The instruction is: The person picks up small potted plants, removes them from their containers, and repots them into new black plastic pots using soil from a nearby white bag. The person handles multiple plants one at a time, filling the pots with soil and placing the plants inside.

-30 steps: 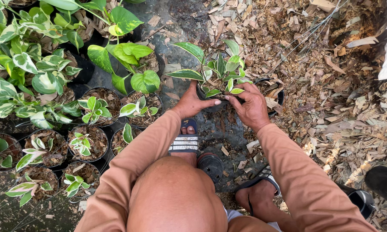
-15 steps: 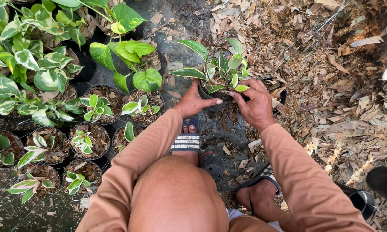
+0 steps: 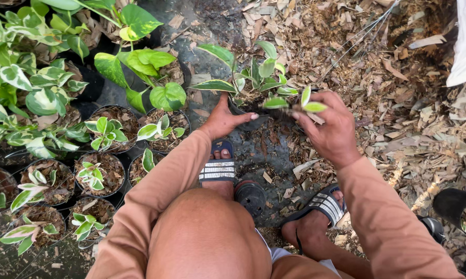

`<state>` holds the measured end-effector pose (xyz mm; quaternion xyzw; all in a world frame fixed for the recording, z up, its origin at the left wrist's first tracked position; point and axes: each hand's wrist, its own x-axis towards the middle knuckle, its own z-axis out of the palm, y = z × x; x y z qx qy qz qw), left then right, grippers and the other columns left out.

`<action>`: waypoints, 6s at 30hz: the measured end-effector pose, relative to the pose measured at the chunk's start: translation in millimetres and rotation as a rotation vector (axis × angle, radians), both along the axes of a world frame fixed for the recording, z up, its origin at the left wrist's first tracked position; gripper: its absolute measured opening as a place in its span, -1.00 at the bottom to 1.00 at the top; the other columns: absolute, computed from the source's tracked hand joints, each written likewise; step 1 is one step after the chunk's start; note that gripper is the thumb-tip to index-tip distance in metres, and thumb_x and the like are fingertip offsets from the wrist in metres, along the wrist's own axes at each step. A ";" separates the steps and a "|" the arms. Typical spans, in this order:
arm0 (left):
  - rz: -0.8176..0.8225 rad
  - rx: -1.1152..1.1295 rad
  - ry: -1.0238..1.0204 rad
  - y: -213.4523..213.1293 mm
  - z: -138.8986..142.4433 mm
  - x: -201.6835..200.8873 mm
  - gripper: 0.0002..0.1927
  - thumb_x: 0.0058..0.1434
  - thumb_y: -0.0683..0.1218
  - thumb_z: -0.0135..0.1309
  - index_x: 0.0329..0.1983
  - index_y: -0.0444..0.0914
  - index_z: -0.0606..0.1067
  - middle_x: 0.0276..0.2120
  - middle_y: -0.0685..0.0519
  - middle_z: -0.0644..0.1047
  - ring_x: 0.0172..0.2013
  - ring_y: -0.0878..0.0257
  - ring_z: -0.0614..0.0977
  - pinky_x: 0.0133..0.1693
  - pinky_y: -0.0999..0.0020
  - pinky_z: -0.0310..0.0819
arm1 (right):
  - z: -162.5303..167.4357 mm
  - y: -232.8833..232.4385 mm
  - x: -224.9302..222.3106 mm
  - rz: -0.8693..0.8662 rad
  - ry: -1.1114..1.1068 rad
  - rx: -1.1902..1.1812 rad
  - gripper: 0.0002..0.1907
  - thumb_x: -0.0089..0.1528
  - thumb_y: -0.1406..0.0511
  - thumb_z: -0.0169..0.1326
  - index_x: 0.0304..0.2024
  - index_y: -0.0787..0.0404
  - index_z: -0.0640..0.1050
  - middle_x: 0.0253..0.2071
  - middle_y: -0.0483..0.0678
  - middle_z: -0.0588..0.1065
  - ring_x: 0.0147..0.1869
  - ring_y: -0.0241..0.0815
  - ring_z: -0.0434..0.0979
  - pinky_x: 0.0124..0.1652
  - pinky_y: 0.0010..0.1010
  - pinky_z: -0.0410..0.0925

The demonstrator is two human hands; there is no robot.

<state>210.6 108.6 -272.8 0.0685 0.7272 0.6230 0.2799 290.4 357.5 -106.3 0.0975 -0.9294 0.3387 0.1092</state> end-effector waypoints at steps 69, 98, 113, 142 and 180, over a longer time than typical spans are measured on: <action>0.088 -0.299 0.434 0.4 41.5 67.1 -0.23 0.25 0.14 0.27 0.43 -0.22 0.28 0.08 -0.17 0.42 0.09 -0.12 0.56 0.08 0.08 0.49 | -156.7 -7.4 -6.1 -0.511 -0.949 -0.860 -0.62 0.42 0.26 -0.15 0.21 0.36 0.39 -0.39 0.03 0.53 -0.40 -0.23 0.51 -0.37 -0.41 0.41; 0.210 -0.405 0.392 24.7 55.4 50.6 -0.36 0.05 0.09 0.40 0.16 -0.23 0.52 -0.14 -0.12 0.51 -0.13 -0.07 0.64 -0.09 0.12 0.54 | -93.7 -41.4 22.3 -0.264 -0.296 -0.246 -0.78 0.27 0.35 0.22 -0.10 0.37 0.58 0.09 0.05 0.47 -0.18 -0.26 0.62 -0.18 -0.48 0.51; 0.171 -0.477 0.390 25.4 50.6 49.0 -0.46 0.09 0.11 0.35 0.06 -0.26 0.60 -0.15 -0.16 0.55 -0.14 -0.11 0.64 -0.08 0.06 0.52 | -78.5 -36.5 -15.1 -0.554 -0.252 -0.407 -0.74 0.25 0.21 0.31 -0.28 0.28 0.59 -0.39 -0.15 0.55 -0.38 -0.42 0.44 -0.32 -0.56 0.38; 0.189 -0.385 0.327 25.8 76.0 36.3 -0.54 0.27 0.27 0.14 -0.10 -0.16 0.68 -0.35 -0.14 0.62 -0.30 -0.09 0.67 -0.20 0.05 0.52 | -82.6 -27.5 33.5 -0.292 -0.207 0.100 -0.67 0.17 0.24 0.27 -0.08 0.31 0.62 0.16 0.11 0.44 0.28 0.08 0.34 0.21 -0.09 0.28; 0.196 -0.413 0.309 25.0 69.8 32.5 -0.48 0.26 0.29 0.11 -0.14 -0.23 0.69 -0.37 -0.15 0.64 -0.34 -0.07 0.68 -0.23 0.06 0.54 | -91.9 -46.4 -7.3 -0.278 -0.324 0.011 -0.76 0.12 0.14 0.34 -0.41 0.16 0.65 -0.47 -0.11 0.57 -0.30 -0.12 0.55 0.24 -0.12 0.12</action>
